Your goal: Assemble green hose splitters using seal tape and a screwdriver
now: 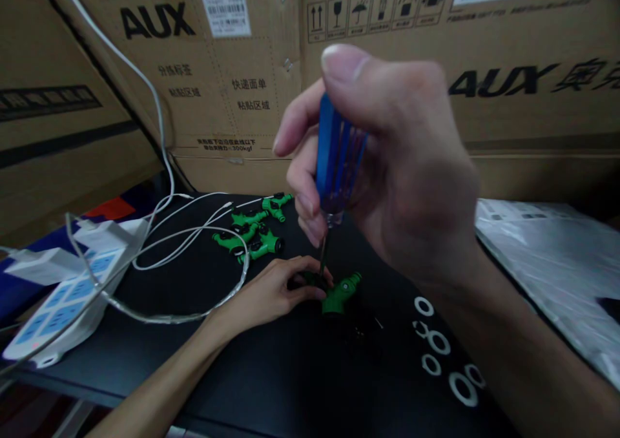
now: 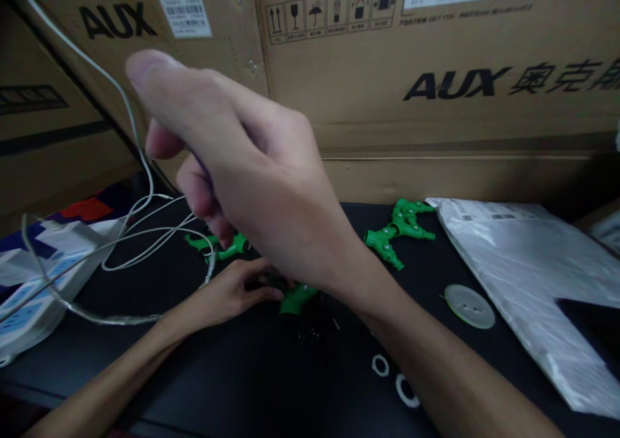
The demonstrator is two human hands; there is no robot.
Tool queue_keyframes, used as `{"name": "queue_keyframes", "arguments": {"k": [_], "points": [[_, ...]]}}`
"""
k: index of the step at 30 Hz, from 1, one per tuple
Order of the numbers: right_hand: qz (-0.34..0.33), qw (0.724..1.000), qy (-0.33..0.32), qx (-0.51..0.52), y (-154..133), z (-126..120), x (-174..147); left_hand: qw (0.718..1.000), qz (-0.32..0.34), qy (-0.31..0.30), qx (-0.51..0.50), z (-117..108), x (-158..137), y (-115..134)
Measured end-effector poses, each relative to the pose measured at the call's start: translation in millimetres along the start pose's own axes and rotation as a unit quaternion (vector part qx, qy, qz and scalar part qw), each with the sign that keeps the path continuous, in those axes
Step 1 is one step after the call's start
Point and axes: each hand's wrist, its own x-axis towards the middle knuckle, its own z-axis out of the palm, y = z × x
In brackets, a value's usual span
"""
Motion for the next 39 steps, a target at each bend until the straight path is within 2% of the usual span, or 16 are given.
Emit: {"name": "queue_keyframes", "arguments": {"k": [3,10,15,21,34,37,39], "points": [[0.008,1.0,-0.009,0.016,1.8,-4.2,1.1,1.0,0.001,0.003,0.004,-2.4,-1.1,1.3],[-0.022,0.997,0.058,0.036,13.0,-2.9,3.3,1.0,-0.007,0.02,0.023,-3.2,1.3,-0.7],[0.005,0.998,0.032,0.057,11.7,-7.7,6.7,1.0,-0.012,0.021,0.01,-2.3,2.0,-0.4],[-0.006,0.998,0.005,0.061,8.6,-10.5,5.5,0.999,-0.01,0.031,0.004,-1.0,2.9,-0.1],[0.003,0.991,0.112,0.068,10.8,-0.8,6.9,0.999,-0.018,0.03,0.017,-0.6,2.4,-0.4],[-0.021,0.986,0.152,0.061,14.7,5.4,3.3,0.999,-0.009,0.038,0.025,0.5,1.7,-4.3],[-0.043,0.986,0.153,0.052,16.2,9.9,0.7,0.999,-0.006,0.044,0.026,1.5,1.8,-7.4]]}}
